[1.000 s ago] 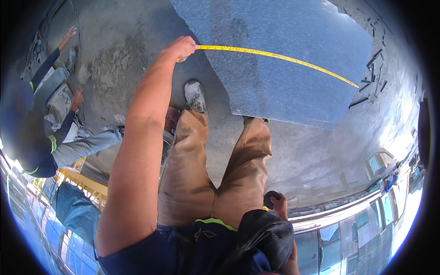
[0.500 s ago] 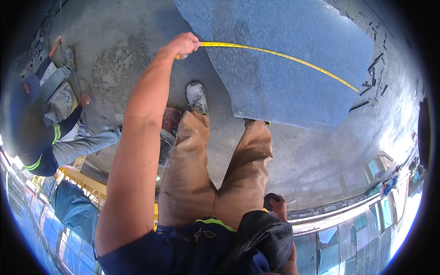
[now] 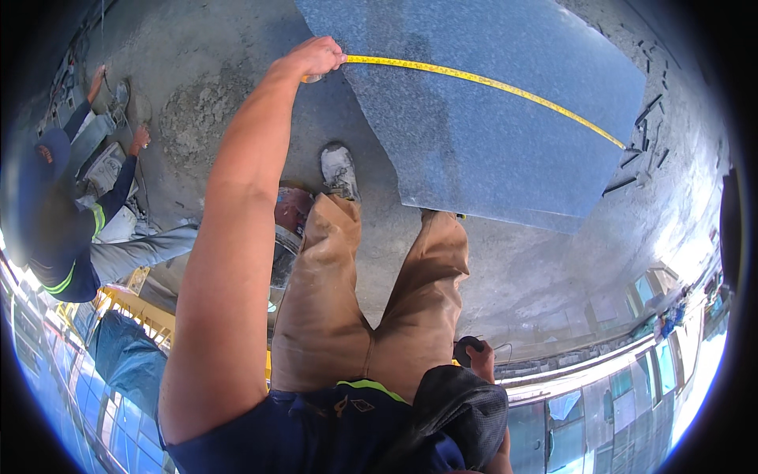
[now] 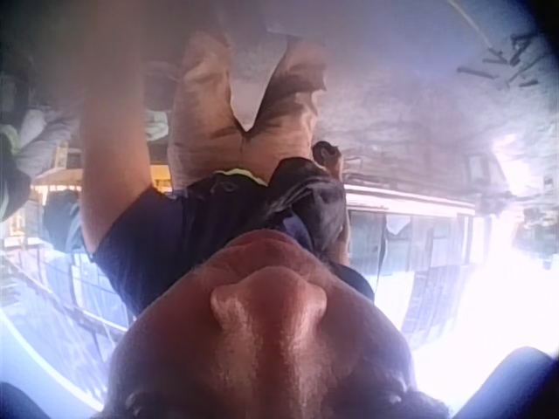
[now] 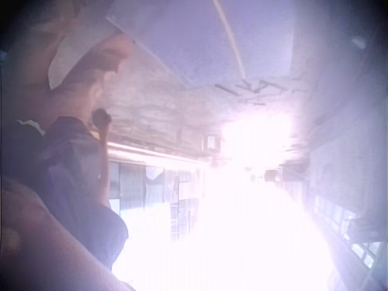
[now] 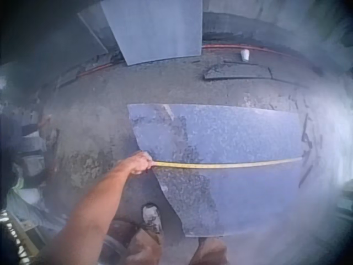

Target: The person measures a large stone tile with a tape measure and marks it with a pencil. They then use a spirit level and a straight edge to draw a straight line across the tile surface.

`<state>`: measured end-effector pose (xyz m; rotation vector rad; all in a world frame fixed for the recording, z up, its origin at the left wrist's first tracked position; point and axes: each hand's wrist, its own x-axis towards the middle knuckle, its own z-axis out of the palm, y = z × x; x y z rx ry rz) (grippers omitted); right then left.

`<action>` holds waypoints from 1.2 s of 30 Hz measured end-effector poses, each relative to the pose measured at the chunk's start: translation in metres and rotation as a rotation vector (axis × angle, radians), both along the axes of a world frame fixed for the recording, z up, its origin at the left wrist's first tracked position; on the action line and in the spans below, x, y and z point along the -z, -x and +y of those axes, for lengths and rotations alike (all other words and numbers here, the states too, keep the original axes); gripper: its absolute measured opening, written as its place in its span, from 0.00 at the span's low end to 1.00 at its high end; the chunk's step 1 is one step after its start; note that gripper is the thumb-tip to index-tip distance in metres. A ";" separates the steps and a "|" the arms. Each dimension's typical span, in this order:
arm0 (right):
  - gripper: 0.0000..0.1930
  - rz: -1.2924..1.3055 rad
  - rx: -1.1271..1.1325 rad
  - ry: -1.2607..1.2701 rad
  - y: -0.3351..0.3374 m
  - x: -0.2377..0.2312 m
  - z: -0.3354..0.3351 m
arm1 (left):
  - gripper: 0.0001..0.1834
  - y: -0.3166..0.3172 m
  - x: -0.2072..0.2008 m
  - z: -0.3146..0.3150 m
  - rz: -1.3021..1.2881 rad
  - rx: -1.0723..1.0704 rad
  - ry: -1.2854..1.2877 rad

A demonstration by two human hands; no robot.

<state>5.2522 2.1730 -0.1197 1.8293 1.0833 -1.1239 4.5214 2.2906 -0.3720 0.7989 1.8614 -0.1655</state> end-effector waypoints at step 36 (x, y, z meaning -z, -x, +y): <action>0.12 0.317 -0.100 -0.328 0.160 0.075 0.152 | 0.16 -0.006 0.012 -0.009 0.136 -0.073 0.007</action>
